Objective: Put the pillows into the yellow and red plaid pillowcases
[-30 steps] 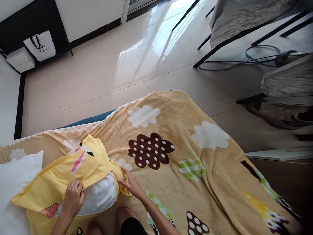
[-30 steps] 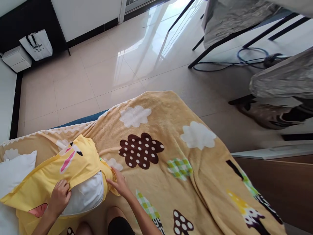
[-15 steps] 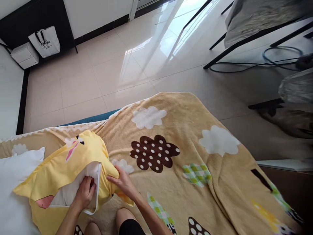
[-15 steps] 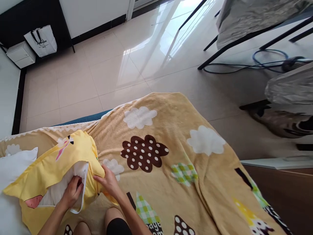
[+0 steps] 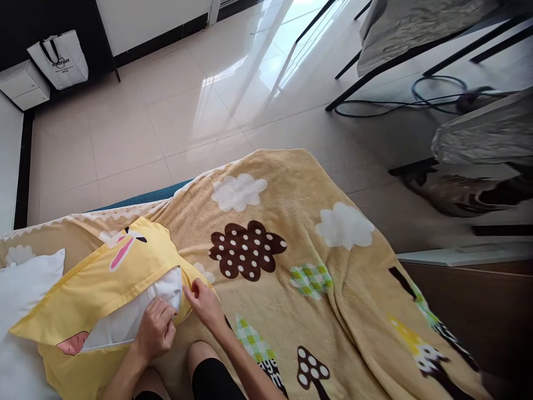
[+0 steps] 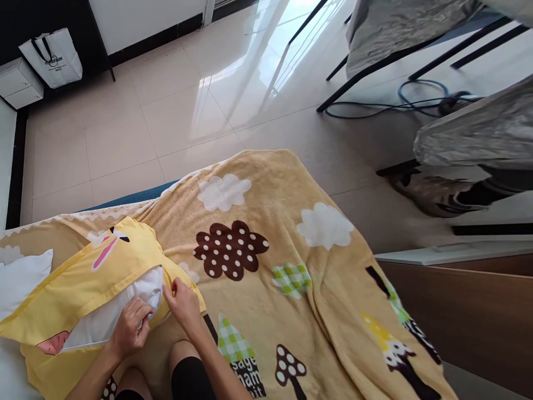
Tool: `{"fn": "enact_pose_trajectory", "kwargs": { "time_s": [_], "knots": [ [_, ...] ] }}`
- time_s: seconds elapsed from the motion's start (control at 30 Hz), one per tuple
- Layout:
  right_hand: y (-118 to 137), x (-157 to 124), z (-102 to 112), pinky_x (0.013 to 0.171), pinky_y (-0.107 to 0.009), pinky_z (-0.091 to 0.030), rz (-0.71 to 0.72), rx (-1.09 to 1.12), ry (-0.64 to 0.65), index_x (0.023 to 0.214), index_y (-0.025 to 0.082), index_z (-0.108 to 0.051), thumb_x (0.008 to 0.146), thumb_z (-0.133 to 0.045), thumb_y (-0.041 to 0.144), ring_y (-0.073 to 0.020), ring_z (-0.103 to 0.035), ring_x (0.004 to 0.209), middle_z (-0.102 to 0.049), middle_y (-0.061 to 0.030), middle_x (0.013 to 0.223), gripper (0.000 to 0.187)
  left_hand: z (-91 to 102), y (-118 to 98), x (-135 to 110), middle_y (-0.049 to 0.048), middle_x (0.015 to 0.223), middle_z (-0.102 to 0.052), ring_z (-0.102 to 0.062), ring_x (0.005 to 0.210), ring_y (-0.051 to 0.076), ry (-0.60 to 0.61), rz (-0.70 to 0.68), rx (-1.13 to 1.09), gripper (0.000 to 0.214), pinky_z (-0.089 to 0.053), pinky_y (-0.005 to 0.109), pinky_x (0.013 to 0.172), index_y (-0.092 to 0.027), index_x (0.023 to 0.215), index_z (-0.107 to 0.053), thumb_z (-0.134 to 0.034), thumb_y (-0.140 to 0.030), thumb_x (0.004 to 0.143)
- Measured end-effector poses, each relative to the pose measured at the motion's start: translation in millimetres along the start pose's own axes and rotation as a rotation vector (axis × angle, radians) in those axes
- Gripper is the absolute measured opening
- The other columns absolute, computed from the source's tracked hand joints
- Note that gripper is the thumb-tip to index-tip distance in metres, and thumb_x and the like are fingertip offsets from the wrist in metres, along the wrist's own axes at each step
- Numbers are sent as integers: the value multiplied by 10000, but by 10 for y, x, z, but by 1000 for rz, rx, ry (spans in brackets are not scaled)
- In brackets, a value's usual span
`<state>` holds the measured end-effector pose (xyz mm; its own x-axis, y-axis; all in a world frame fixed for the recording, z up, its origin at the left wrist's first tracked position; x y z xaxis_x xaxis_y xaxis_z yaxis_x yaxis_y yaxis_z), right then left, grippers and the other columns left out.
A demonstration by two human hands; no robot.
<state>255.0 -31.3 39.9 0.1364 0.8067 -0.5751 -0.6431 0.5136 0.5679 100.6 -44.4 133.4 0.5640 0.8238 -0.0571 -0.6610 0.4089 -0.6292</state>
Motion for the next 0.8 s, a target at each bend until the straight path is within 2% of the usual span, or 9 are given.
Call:
{"fn": "enact_pose_trajectory", "kwargs": {
  "time_s": [0.07,0.17,0.27,0.33,0.4,0.47,0.6,0.7,0.8],
  "knots": [
    [196,-51,-154,603,-277,-352,-41,-70,8,858,201,-559,904,-473,418,-189,-614,684,-656,-35,741,238,64,-42,123,78,835,-594,-543,813,212,7,-19,-49,234,-487,349,731,-200,873,-558,-411,-60,755],
    [276,-5,-199,604,-291,-335,-121,-132,-32,1017,155,-545,903,-472,288,-221,-642,744,-686,-100,864,190,-5,68,299,78,876,-614,-574,875,211,182,26,-59,239,-505,344,797,-196,865,-575,-409,-60,762],
    [159,71,-46,607,-300,-319,-185,-170,-71,1099,123,-523,871,-451,166,-234,-647,779,-676,-156,1003,243,-120,317,354,76,1015,-640,-599,983,209,353,108,33,284,-501,357,912,-188,1088,-613,-422,-154,880],
    [72,67,106,612,-294,-311,-205,-180,-94,1143,132,-517,848,-436,121,-219,-639,792,-667,-148,1049,306,-153,452,342,77,1141,-616,-593,1062,224,392,124,135,378,-477,399,980,-240,1305,-548,-438,-293,947],
    [40,6,257,611,-281,-298,-190,-160,-138,1157,162,-524,821,-436,103,-196,-620,779,-667,-105,1003,353,-162,521,311,75,1213,-584,-579,1117,248,409,112,226,453,-456,436,1012,-319,1396,-483,-473,-393,949],
    [71,-94,372,599,-264,-282,-142,-111,-191,1112,191,-551,778,-449,91,-172,-586,723,-649,-47,871,363,-157,542,271,70,1229,-578,-568,1142,265,426,97,284,454,-445,440,1021,-345,1369,-512,-538,-383,918],
    [184,-287,475,570,-243,-272,-32,2,-265,963,211,-581,691,-453,97,-146,-487,579,-524,34,639,321,-101,551,184,60,1180,-610,-586,1094,282,423,113,333,383,-458,401,970,-285,1210,-621,-579,-194,840],
    [215,-365,535,557,-244,-292,26,79,-333,910,218,-591,674,-441,135,-147,-451,535,-474,47,590,292,-22,575,76,81,1089,-631,-596,1039,284,388,156,354,338,-461,402,927,-238,1053,-662,-502,-69,807],
    [220,-396,591,548,-248,-311,73,123,-409,868,218,-600,662,-450,181,-148,-432,523,-457,45,581,258,62,544,-94,94,1050,-632,-590,1023,263,375,111,371,351,-464,383,901,-243,1000,-664,-484,-25,792]
  ]
}}
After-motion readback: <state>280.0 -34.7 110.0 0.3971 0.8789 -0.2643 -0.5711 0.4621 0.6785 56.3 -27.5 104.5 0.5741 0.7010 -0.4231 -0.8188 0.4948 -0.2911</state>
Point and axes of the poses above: each hand's wrist, its own x-axis towards the middle knuckle, its own z-axis out of the back of the hand, y = z × x, the point moved 6 cm from there along x, towards the middle knuckle
